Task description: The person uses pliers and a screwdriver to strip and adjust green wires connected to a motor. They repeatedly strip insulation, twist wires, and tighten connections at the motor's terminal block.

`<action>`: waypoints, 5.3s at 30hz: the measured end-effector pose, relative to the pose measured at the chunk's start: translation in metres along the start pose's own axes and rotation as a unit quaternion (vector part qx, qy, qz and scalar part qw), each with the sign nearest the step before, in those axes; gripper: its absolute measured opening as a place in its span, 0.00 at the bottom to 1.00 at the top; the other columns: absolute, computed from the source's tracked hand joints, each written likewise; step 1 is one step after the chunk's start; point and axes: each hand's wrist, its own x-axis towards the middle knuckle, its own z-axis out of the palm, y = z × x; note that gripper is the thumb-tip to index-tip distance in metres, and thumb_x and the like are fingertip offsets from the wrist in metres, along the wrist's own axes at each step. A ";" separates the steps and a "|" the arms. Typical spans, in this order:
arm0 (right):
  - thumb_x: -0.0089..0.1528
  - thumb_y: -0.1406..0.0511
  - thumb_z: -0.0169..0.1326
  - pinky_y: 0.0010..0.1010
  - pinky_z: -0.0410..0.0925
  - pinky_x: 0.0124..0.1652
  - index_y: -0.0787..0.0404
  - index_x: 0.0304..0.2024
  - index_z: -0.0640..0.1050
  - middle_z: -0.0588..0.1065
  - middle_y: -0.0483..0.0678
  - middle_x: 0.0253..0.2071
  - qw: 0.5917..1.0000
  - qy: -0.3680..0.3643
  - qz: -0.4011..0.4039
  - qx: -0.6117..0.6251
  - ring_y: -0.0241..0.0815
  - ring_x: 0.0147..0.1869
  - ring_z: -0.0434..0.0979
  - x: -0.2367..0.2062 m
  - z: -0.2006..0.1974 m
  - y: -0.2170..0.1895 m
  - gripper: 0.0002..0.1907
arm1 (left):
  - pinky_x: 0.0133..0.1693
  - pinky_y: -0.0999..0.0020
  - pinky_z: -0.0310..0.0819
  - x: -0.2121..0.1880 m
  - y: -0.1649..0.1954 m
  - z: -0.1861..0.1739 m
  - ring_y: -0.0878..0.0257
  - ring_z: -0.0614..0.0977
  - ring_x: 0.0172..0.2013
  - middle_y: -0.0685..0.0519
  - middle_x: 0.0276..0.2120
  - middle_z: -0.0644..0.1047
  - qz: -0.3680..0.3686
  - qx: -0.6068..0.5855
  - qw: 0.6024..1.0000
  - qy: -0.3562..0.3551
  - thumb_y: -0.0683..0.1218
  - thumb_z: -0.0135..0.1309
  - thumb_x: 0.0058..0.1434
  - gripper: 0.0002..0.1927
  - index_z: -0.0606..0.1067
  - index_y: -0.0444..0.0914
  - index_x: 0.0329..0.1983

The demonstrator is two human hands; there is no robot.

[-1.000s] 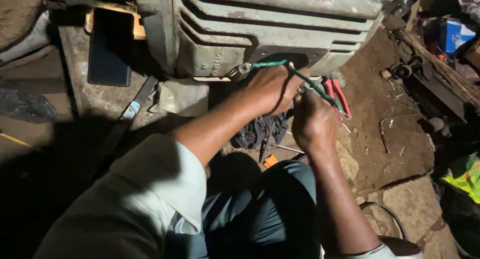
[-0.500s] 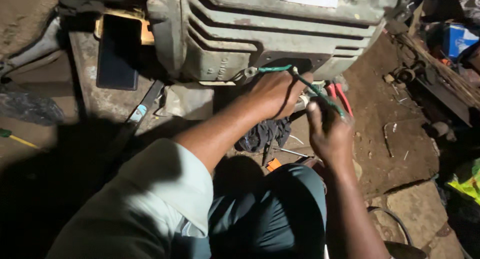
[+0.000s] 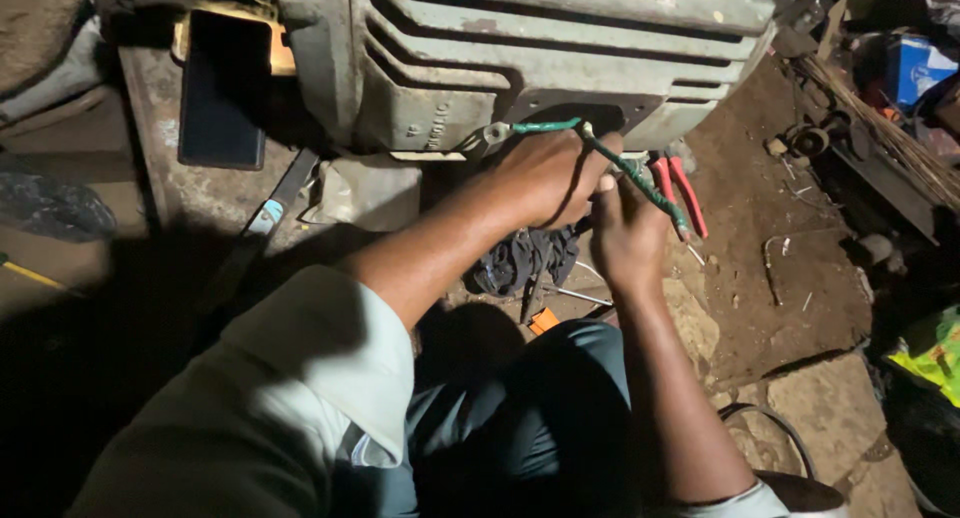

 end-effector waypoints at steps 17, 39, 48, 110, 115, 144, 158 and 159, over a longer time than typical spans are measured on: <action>0.62 0.59 0.60 0.47 0.68 0.28 0.57 0.40 0.80 0.81 0.54 0.31 0.920 0.047 -0.171 -0.349 0.56 0.30 0.79 -0.022 -0.024 -0.046 0.09 | 0.40 0.40 0.72 -0.001 0.008 -0.009 0.35 0.80 0.42 0.34 0.36 0.79 -0.054 -0.019 0.997 -0.047 0.42 0.51 0.58 0.10 0.71 0.35 0.43; 0.67 0.56 0.49 0.27 0.67 0.29 0.63 0.42 0.79 0.76 0.43 0.28 0.918 -0.042 0.277 0.280 0.36 0.29 0.75 -0.021 -0.057 -0.001 0.17 | 0.41 0.44 0.77 -0.009 0.045 -0.029 0.39 0.84 0.36 0.35 0.34 0.79 -0.148 -0.042 0.983 -0.096 0.35 0.41 0.58 0.31 0.64 0.40 0.67; 0.70 0.57 0.49 0.26 0.66 0.30 0.63 0.38 0.78 0.76 0.44 0.28 0.908 -0.096 0.223 0.342 0.34 0.29 0.73 -0.053 -0.064 0.011 0.17 | 0.39 0.57 0.81 -0.037 0.063 -0.004 0.49 0.86 0.32 0.42 0.34 0.82 -0.102 -0.085 0.981 0.141 0.41 0.48 0.64 0.13 0.72 0.31 0.50; 0.68 0.63 0.52 0.30 0.61 0.28 0.60 0.32 0.70 0.62 0.41 0.24 0.754 -0.092 0.228 0.609 0.35 0.25 0.61 -0.054 -0.023 0.008 0.11 | 0.37 0.54 0.81 -0.029 0.021 0.054 0.53 0.83 0.34 0.43 0.35 0.79 -0.343 -0.769 0.531 0.094 0.49 0.46 0.71 0.12 0.74 0.36 0.46; 0.69 0.61 0.52 0.29 0.61 0.28 0.61 0.32 0.69 0.62 0.41 0.23 0.752 -0.117 0.211 0.614 0.35 0.25 0.62 -0.056 -0.019 0.004 0.13 | 0.34 0.58 0.81 -0.023 0.025 0.055 0.58 0.84 0.33 0.47 0.38 0.82 -0.355 -0.744 0.553 0.119 0.49 0.46 0.69 0.13 0.76 0.36 0.45; 0.67 0.62 0.52 0.29 0.64 0.25 0.64 0.33 0.76 0.68 0.45 0.22 0.907 -0.044 0.165 0.385 0.36 0.23 0.67 -0.062 -0.001 0.018 0.12 | 0.22 0.69 0.69 -0.004 0.024 0.081 0.66 0.75 0.21 0.55 0.23 0.75 -0.376 -0.493 0.747 0.241 0.51 0.59 0.67 0.13 0.76 0.36 0.33; 0.67 0.64 0.53 0.33 0.65 0.23 0.66 0.28 0.74 0.67 0.48 0.19 0.881 -0.004 0.168 0.443 0.41 0.21 0.69 -0.063 -0.009 0.009 0.14 | 0.34 0.67 0.77 -0.029 0.026 0.075 0.63 0.81 0.31 0.52 0.31 0.81 -0.322 -0.619 0.708 0.115 0.45 0.57 0.67 0.09 0.81 0.33 0.43; 0.67 0.64 0.53 0.32 0.66 0.23 0.66 0.27 0.74 0.68 0.48 0.19 0.893 -0.016 0.163 0.419 0.41 0.21 0.70 -0.062 -0.010 0.009 0.15 | 0.34 0.66 0.76 -0.026 0.025 0.080 0.62 0.82 0.30 0.52 0.30 0.81 -0.321 -0.609 0.714 0.128 0.45 0.58 0.66 0.09 0.81 0.33 0.42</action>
